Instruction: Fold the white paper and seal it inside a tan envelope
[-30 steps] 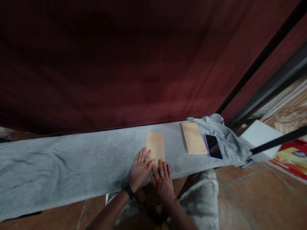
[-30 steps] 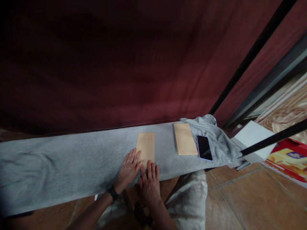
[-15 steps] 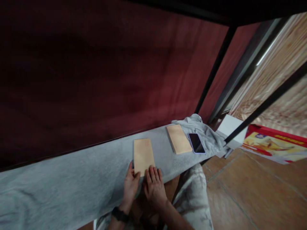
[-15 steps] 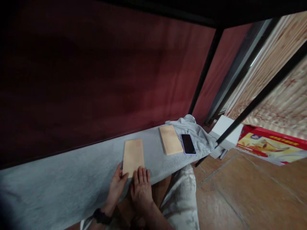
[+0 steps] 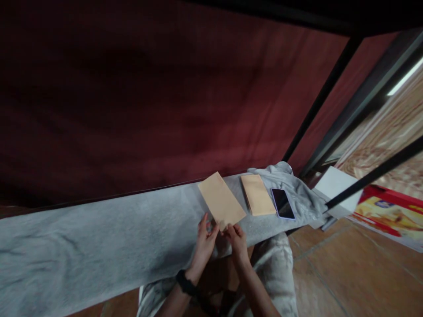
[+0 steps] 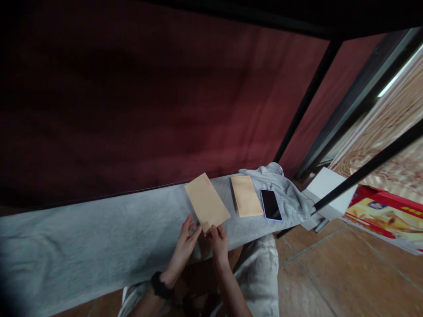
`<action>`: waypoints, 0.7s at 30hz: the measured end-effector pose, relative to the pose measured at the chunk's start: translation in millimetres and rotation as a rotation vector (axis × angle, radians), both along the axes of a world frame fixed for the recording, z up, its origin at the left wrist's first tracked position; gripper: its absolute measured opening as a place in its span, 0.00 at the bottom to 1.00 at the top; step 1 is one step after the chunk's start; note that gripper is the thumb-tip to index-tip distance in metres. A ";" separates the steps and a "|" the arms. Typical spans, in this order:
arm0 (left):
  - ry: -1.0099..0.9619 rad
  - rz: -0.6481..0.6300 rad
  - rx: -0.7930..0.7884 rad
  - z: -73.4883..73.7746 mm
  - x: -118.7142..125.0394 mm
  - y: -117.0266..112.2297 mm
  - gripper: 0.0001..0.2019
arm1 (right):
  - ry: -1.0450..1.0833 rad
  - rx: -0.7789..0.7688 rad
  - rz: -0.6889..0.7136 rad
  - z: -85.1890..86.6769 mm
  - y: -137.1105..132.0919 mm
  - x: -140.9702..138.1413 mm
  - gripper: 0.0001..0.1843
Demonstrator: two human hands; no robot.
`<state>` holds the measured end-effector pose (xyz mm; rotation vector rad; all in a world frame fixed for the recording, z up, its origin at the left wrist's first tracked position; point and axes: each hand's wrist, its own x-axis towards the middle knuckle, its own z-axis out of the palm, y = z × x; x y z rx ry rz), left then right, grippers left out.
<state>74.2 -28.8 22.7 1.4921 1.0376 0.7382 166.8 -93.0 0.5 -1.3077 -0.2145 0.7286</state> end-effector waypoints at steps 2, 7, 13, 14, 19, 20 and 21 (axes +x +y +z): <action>-0.111 -0.034 -0.192 -9.5 4.1 -2.5 0.37 | 0.167 0.044 0.035 -3.3 -3.5 -2.8 0.27; -0.233 -0.079 -0.402 -20.2 6.0 -5.5 0.38 | 0.316 0.043 0.156 -6.6 -15.6 -7.1 0.31; -0.100 -0.117 -0.305 -17.6 9.6 6.5 0.38 | 0.231 0.048 0.086 -3.3 -16.7 15.1 0.31; -0.082 -0.124 -0.283 -19.0 10.7 8.2 0.36 | 0.208 0.062 0.050 -0.9 -16.1 23.2 0.30; -0.025 -0.202 -0.214 -36.3 13.3 13.5 0.29 | 0.147 0.089 -0.158 14.5 -12.5 79.4 0.24; -0.019 -0.209 -0.199 -39.6 13.0 14.0 0.29 | 0.145 0.083 -0.194 15.9 -12.0 91.4 0.24; -0.011 -0.211 -0.186 -42.2 12.5 14.4 0.29 | 0.149 0.071 -0.216 16.3 -11.8 102.5 0.23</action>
